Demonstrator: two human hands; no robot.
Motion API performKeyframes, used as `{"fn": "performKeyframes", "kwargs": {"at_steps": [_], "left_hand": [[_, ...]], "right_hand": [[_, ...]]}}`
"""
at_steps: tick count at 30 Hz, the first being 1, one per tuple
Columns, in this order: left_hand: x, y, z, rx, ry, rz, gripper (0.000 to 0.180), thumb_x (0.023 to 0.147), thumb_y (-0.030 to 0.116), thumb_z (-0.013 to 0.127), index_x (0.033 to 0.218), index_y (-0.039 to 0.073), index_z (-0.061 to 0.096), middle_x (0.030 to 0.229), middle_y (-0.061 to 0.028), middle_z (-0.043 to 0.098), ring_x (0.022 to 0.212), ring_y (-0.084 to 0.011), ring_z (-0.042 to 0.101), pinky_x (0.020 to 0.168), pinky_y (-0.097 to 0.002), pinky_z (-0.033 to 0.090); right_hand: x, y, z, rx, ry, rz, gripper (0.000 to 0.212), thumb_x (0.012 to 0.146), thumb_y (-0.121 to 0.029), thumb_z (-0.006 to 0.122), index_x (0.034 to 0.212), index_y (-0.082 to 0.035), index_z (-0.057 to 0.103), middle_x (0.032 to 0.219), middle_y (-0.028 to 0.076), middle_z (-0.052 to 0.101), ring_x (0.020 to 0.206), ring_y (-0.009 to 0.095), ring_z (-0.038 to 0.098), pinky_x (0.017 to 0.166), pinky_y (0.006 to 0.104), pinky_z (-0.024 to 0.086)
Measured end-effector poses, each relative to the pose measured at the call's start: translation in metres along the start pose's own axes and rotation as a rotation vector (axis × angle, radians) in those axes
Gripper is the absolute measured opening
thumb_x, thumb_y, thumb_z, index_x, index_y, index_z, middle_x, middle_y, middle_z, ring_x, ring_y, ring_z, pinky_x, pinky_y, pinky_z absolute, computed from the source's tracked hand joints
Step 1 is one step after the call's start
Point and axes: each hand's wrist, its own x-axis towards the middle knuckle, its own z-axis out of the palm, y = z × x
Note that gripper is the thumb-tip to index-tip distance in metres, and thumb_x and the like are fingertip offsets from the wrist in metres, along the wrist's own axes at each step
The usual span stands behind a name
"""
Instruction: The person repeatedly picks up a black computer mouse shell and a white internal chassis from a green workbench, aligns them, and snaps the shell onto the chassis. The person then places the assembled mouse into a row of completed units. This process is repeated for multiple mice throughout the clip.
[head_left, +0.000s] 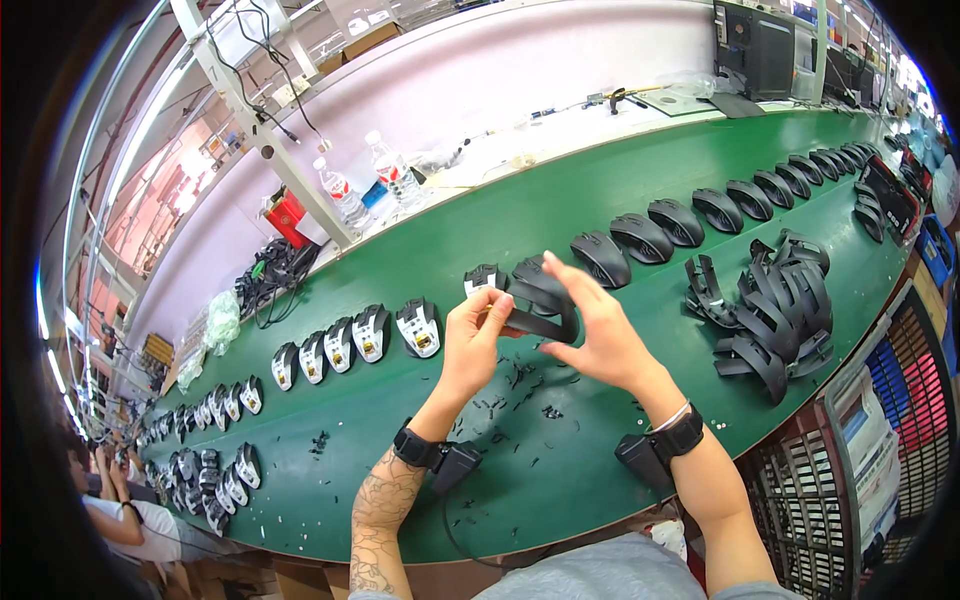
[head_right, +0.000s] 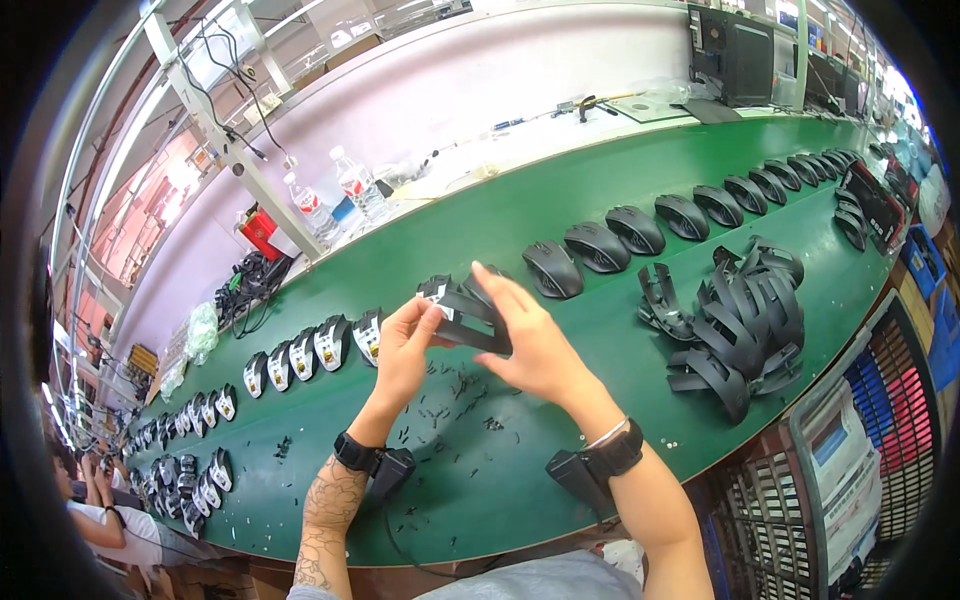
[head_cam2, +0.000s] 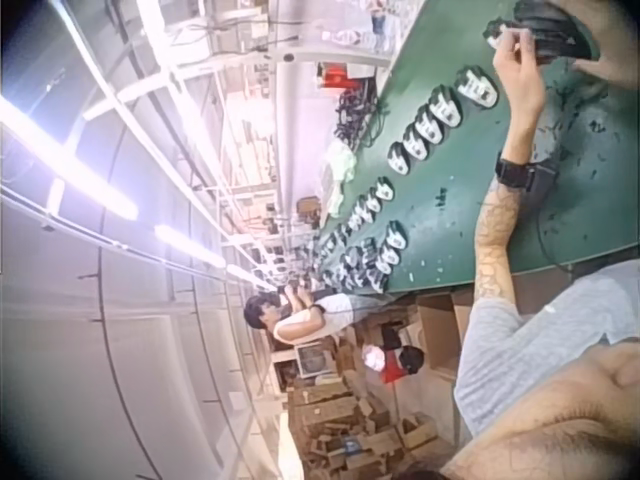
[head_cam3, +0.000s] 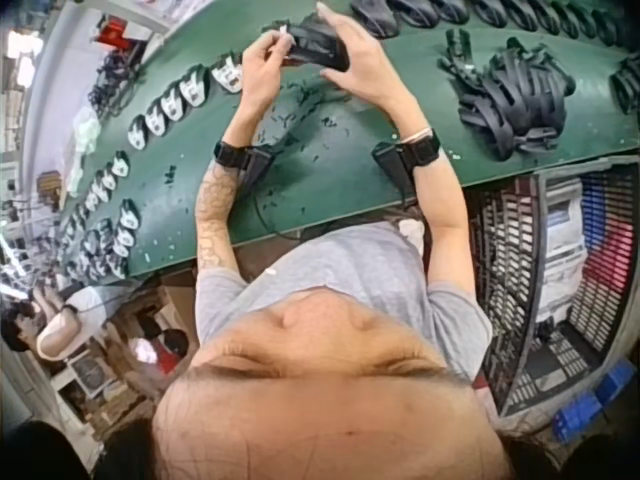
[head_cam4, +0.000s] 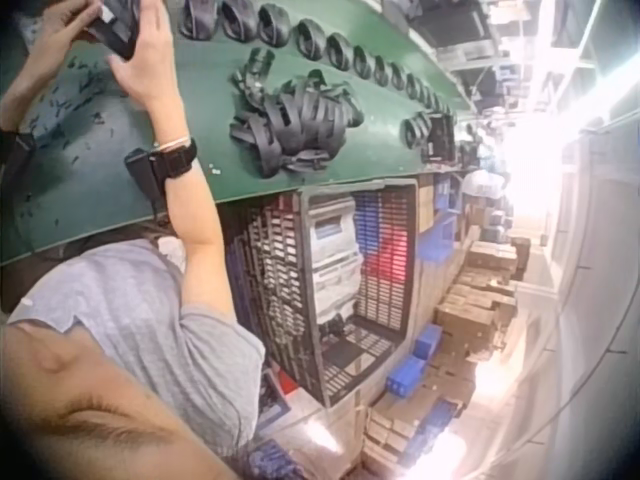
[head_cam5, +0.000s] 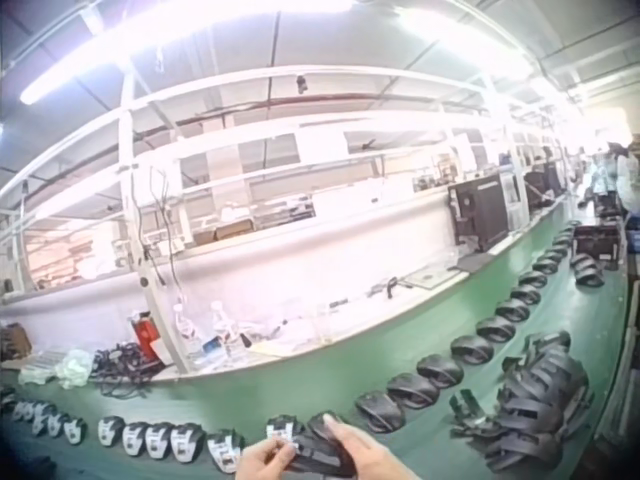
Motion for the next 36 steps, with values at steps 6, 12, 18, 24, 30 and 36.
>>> {"fn": "performKeyframes", "kwargs": {"at_steps": [6, 12, 18, 24, 30, 36], "left_hand": [[-0.002, -0.006, 0.002, -0.081, -0.025, 0.002, 0.026, 0.099, 0.021, 0.047, 0.087, 0.0, 0.056, 0.081, -0.0024, 0.058, 0.074, -0.0099, 0.06, 0.068, -0.0276, 0.055], [0.001, -0.022, 0.002, -0.247, -0.039, -0.144, 0.025, 0.101, 0.022, 0.044, 0.091, 0.003, 0.056, 0.084, -0.0031, 0.06, 0.074, -0.0107, 0.06, 0.068, -0.028, 0.054], [0.018, -0.013, 0.004, -0.203, -0.108, -0.267, 0.026, 0.099, 0.025, 0.047, 0.087, 0.004, 0.056, 0.079, -0.0019, 0.061, 0.066, -0.0054, 0.055, 0.063, -0.0268, 0.055], [0.062, -0.05, -0.025, 0.523, 0.091, -0.101, 0.061, 0.086, 0.048, 0.062, 0.113, -0.006, 0.054, 0.111, -0.0186, 0.061, 0.105, -0.0299, 0.059, 0.093, -0.0479, 0.044], [0.085, -0.095, -0.026, 1.071, 0.08, -0.426, 0.106, 0.073, 0.06, 0.066, 0.138, -0.014, 0.025, 0.147, -0.0285, 0.024, 0.142, -0.0424, 0.008, 0.114, -0.0539, 0.009], [0.077, -0.098, -0.029, 0.98, 0.122, -0.24, 0.089, 0.068, 0.039, 0.078, 0.129, -0.009, 0.036, 0.134, -0.0286, 0.042, 0.128, -0.0395, 0.037, 0.107, -0.0464, 0.029]], "right_hand": [[-0.002, -0.001, 0.009, 0.013, -0.028, 0.038, 0.074, 0.061, 0.003, 0.078, 0.129, -0.004, 0.05, 0.111, 0.013, 0.058, 0.098, 0.029, 0.06, 0.086, 0.0356, 0.049], [-0.002, -0.002, 0.011, 0.095, 0.0, 0.009, 0.06, 0.063, 0.012, 0.072, 0.119, -0.003, 0.054, 0.108, 0.013, 0.058, 0.097, 0.029, 0.06, 0.08, 0.0378, 0.05], [-0.004, 0.006, 0.008, 0.091, 0.003, 0.069, 0.059, 0.064, 0.01, 0.073, 0.119, -0.003, 0.054, 0.108, 0.014, 0.058, 0.097, 0.03, 0.06, 0.08, 0.0379, 0.05], [-0.006, 0.002, 0.017, -0.031, 0.014, 0.165, 0.056, 0.072, -0.004, 0.075, 0.123, -0.006, 0.052, 0.114, 0.018, 0.056, 0.1, 0.036, 0.059, 0.084, 0.0405, 0.05], [-0.011, 0.016, 0.015, -0.168, 0.05, 0.165, 0.041, 0.075, -0.009, 0.074, 0.114, -0.004, 0.06, 0.125, 0.024, 0.051, 0.11, 0.041, 0.054, 0.093, 0.0427, 0.046], [-0.011, 0.016, 0.019, -0.193, 0.103, 0.149, 0.043, 0.073, -0.009, 0.075, 0.113, -0.005, 0.062, 0.124, 0.023, 0.052, 0.112, 0.038, 0.053, 0.094, 0.0411, 0.045]]}}
